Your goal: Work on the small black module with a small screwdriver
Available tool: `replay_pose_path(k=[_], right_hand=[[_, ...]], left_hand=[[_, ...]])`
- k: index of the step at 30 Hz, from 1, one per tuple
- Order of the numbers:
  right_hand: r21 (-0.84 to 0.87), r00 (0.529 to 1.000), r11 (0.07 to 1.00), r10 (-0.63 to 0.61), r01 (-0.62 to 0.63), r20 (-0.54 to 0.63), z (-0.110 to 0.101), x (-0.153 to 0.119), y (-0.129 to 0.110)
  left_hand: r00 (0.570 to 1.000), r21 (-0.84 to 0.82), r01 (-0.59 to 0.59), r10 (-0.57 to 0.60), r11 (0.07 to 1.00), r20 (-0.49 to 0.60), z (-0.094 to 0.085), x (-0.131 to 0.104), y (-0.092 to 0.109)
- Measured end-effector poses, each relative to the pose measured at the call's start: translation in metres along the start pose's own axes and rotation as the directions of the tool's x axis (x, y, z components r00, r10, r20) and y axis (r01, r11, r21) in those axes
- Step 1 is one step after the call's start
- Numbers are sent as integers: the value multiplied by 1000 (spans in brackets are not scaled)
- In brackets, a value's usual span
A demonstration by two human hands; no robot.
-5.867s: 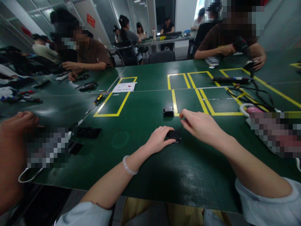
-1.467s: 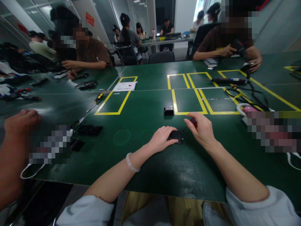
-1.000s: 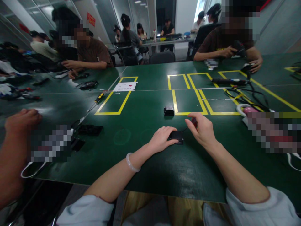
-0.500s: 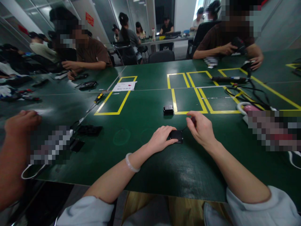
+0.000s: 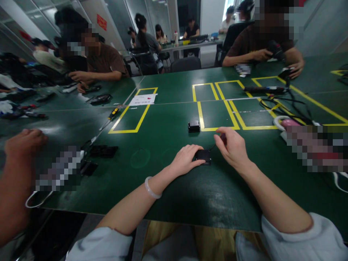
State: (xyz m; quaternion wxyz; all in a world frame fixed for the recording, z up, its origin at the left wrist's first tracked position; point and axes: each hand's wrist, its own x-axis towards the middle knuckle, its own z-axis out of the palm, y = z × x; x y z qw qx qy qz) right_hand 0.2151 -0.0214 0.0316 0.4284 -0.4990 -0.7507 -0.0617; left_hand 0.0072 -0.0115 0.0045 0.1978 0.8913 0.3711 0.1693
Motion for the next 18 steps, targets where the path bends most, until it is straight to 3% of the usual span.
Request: replay_pose_path(k=[18], right_hand=[[-20, 999, 999, -39, 39, 0, -2, 1, -2]], left_hand=[[1000, -5, -13, 13, 1000, -13, 1, 0, -1]])
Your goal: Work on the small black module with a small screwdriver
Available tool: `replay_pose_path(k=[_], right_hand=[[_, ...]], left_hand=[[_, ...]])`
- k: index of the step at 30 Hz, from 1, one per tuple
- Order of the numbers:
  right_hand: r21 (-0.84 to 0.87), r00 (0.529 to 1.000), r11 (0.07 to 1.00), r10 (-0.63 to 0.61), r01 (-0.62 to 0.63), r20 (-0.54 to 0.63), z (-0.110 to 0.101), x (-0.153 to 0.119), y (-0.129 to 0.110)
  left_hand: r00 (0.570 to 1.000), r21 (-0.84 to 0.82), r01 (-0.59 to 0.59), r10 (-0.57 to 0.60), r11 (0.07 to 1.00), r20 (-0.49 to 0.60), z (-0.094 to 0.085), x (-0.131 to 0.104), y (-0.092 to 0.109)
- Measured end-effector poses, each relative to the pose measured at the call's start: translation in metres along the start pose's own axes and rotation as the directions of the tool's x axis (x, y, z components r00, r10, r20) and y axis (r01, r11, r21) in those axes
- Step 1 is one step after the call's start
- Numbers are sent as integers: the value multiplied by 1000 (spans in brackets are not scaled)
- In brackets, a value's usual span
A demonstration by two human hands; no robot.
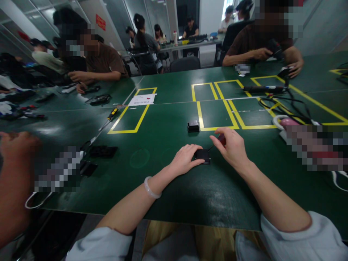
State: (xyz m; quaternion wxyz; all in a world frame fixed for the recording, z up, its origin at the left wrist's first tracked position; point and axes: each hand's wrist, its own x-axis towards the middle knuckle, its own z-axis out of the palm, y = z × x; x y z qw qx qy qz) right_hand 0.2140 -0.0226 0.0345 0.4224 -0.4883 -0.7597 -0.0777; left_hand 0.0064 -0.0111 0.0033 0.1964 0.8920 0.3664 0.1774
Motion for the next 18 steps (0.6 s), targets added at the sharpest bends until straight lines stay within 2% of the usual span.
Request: replay_pose_path(k=[7, 18], right_hand=[[-7, 998, 999, -52, 52, -45, 3, 0, 1], [-44, 995, 996, -81, 79, -53, 3, 0, 0]], left_hand=[[1000, 8, 7, -7, 1000, 1, 1, 0, 0], [1000, 8, -5, 5, 1000, -11, 2, 0, -1]])
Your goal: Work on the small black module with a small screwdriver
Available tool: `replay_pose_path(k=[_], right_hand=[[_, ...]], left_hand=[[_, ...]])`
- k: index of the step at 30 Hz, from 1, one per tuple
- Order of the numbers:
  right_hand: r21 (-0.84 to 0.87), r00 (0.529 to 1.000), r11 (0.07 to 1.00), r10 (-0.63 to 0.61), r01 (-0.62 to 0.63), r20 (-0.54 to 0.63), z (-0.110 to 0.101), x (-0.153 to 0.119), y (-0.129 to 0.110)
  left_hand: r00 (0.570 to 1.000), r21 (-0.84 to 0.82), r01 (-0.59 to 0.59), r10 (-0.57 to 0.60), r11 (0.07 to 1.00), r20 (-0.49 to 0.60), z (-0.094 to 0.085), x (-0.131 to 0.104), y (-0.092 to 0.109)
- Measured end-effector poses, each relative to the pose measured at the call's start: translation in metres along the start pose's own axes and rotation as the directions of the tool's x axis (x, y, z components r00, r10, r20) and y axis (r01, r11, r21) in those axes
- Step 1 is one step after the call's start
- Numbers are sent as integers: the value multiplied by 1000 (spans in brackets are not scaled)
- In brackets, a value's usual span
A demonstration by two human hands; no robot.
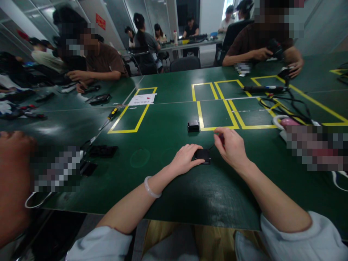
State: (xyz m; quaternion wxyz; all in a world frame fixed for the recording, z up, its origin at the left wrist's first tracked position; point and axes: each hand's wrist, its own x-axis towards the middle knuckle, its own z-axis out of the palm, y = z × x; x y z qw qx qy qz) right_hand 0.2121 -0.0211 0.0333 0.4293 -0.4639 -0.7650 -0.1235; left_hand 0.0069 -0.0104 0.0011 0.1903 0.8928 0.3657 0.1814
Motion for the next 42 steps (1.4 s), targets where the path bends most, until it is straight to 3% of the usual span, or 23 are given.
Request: replay_pose_path(k=[42], right_hand=[[-8, 999, 999, 34, -34, 16, -2, 1, -2]], left_hand=[[1000, -5, 8, -8, 1000, 15, -2, 0, 2]])
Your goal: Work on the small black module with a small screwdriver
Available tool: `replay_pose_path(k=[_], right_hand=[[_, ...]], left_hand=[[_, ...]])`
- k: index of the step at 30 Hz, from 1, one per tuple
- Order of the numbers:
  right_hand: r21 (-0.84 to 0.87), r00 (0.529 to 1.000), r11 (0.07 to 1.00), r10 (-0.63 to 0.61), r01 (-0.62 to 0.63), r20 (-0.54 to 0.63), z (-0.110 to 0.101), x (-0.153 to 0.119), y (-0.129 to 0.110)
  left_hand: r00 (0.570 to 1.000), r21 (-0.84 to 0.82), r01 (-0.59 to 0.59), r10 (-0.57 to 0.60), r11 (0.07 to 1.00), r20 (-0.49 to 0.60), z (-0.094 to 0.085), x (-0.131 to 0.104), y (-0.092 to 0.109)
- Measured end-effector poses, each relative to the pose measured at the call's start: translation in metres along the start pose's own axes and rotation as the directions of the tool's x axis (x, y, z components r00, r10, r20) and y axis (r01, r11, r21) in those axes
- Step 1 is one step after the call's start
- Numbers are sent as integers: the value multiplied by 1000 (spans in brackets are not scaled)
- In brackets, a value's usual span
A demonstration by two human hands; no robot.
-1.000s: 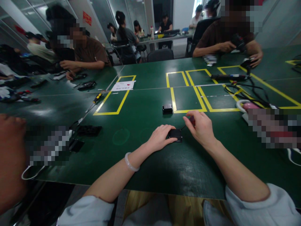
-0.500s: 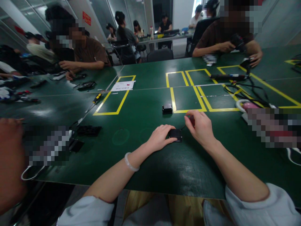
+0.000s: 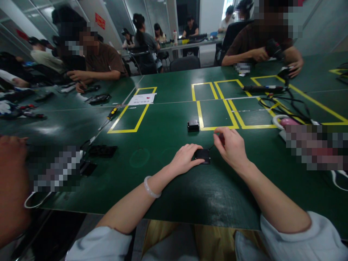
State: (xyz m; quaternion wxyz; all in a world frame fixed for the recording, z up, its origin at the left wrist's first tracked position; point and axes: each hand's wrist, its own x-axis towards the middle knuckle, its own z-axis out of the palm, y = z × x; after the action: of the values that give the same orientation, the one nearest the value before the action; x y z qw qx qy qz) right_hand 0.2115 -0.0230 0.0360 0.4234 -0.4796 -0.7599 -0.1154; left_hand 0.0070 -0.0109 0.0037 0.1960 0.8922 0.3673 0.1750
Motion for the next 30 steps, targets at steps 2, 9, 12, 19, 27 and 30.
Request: replay_pose_path(k=[2, 9, 12, 19, 27, 30], right_hand=[[-1, 1000, 1000, 4, -4, -2, 0, 0, 0], [7, 1000, 1000, -4, 4, 10, -2, 1, -2], [3, 1000, 1000, -12, 12, 7, -3, 2, -3], [6, 1000, 1000, -12, 12, 2, -1, 2, -2], [18, 1000, 1000, 7, -7, 14, -1, 1, -1], [13, 1000, 1000, -7, 7, 3, 0, 1, -1]], left_hand=[[1000, 0, 1, -1, 1000, 0, 0, 0, 0], [1000, 6, 0, 0, 1000, 0, 1, 0, -1], [1000, 4, -4, 4, 1000, 2, 2, 0, -2], [1000, 4, -6, 6, 1000, -2, 1, 0, -1], [1000, -1, -1, 1, 1000, 0, 1, 0, -1], [1000, -3, -3, 3, 1000, -2, 1, 0, -1]])
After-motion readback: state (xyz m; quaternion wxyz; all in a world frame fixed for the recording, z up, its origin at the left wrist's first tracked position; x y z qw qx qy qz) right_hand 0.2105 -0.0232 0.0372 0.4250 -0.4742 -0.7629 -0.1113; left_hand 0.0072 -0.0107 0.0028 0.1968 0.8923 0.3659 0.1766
